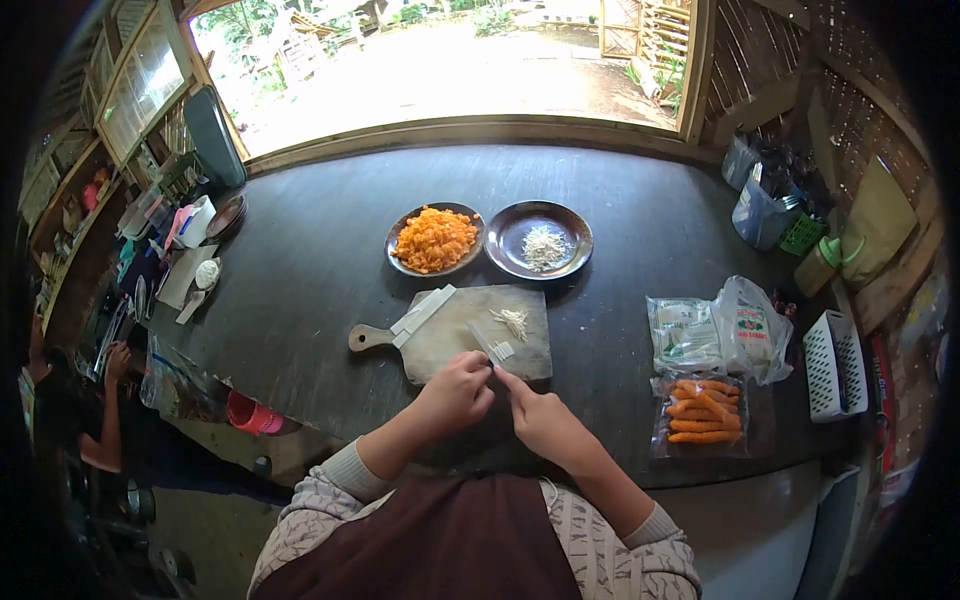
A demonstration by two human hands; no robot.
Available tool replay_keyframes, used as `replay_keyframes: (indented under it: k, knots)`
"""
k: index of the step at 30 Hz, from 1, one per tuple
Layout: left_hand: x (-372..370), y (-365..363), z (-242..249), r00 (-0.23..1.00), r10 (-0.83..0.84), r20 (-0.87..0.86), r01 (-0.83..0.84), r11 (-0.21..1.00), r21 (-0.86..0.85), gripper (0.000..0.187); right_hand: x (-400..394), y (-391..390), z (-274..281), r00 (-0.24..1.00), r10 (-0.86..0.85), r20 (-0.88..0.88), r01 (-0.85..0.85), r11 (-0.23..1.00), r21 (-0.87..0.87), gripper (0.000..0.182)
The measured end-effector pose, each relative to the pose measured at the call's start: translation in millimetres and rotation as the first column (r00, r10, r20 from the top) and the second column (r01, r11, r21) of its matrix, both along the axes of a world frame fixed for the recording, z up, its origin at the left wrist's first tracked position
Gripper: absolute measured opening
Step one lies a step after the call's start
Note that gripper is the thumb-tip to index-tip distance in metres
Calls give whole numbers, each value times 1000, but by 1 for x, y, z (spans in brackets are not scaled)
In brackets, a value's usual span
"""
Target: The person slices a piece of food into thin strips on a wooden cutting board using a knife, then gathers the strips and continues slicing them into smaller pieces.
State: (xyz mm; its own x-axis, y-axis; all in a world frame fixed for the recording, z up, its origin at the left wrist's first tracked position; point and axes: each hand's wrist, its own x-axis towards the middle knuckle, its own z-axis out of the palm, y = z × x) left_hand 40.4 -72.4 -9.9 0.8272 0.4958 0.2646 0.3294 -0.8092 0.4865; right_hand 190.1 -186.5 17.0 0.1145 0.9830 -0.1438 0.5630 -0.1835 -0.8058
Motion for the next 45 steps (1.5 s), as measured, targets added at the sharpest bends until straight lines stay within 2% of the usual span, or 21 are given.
replay_keyframes:
  k: [2, 5, 7, 8, 10, 11, 14, 16, 17, 19, 23, 25, 29, 31, 35, 38, 41, 43, 45]
  knots:
    - [0, -1, 0, 1000, 11, 2, -11, 1000, -6, 21, 0, 1, -1, 1000, -2, 3, 2, 1000, -25, 42]
    - [0, 2, 0, 999, -12, 51, 10, 999, 44, 21, 7, 0, 2, 999, 27, -42, -24, 998, 57, 43]
    - [-1, 1, 0, 1000, -12, 3, 12, 1000, 22, 22, 4, -8, 17, 999, -3, -46, -2, 994, -108, 43]
    - [-1, 1, 0, 1000, -11, 1, 11, 1000, 16, 22, 4, -7, 11, 999, -3, -48, -2, 994, -114, 43]
    - [-1, 1, -1, 999, -17, 31, 16, 999, 30, 22, 4, -6, -3, 1000, 8, -25, -7, 1000, 25, 44]
    - [-1, 1, -2, 999, -20, 29, 20, 999, 26, 22, 3, -5, -4, 1000, 4, -28, -3, 1000, 20, 44]
    - [0, 1, -2, 1000, -3, 31, 3, 1000, 10, 22, 1, 1, 7, 1000, 4, -1, -4, 1000, -26, 44]
    - [1, 2, -5, 997, -13, 82, 11, 1000, 25, 21, 4, -1, 20, 993, -8, -119, -7, 993, -121, 44]
    - [1, 3, -4, 996, -9, 87, 6, 999, 31, 21, 7, -2, 13, 993, -2, -114, -11, 993, -115, 44]
    - [-1, 1, 2, 999, -21, 31, 20, 999, 32, 21, 8, -8, -7, 999, 38, -31, -35, 996, 84, 44]
    - [-1, 0, 1, 999, -30, 24, 29, 999, 39, 21, 2, -4, -3, 1000, 6, 16, -6, 1000, -13, 44]
    - [-1, -1, 2, 1000, -4, 30, 3, 1000, 9, 22, 1, 2, 3, 998, 2, -61, -5, 999, -52, 44]
    - [0, 2, -2, 997, -12, 76, 9, 999, 34, 24, 8, -3, 1, 997, 14, -75, -17, 999, -35, 43]
    - [-1, 1, 0, 1000, -6, 11, 6, 998, 60, 25, 6, -11, 2, 1000, 11, -18, -11, 1000, -13, 42]
    - [0, 1, -1, 1000, -10, -9, 10, 999, 48, 25, 3, -8, 9, 1000, 3, -19, -4, 997, -72, 42]
    - [0, 0, -1, 1000, -1, -8, 1, 1000, 6, 24, 1, -2, -1, 1000, -5, 6, 5, 1000, -19, 42]
    - [0, 3, -1, 1000, 6, 9, -6, 1000, 12, 23, 6, -2, -2, 998, 13, -56, -11, 999, 38, 43]
    - [-1, 2, -2, 1000, -10, 23, 9, 999, 39, 23, 6, -10, -1, 1000, 26, 1, -27, 999, 34, 43]
    - [-1, 1, 1, 1000, -5, 6, 4, 1000, 27, 23, 5, -13, 8, 1000, 22, -18, -22, 1000, -8, 42]
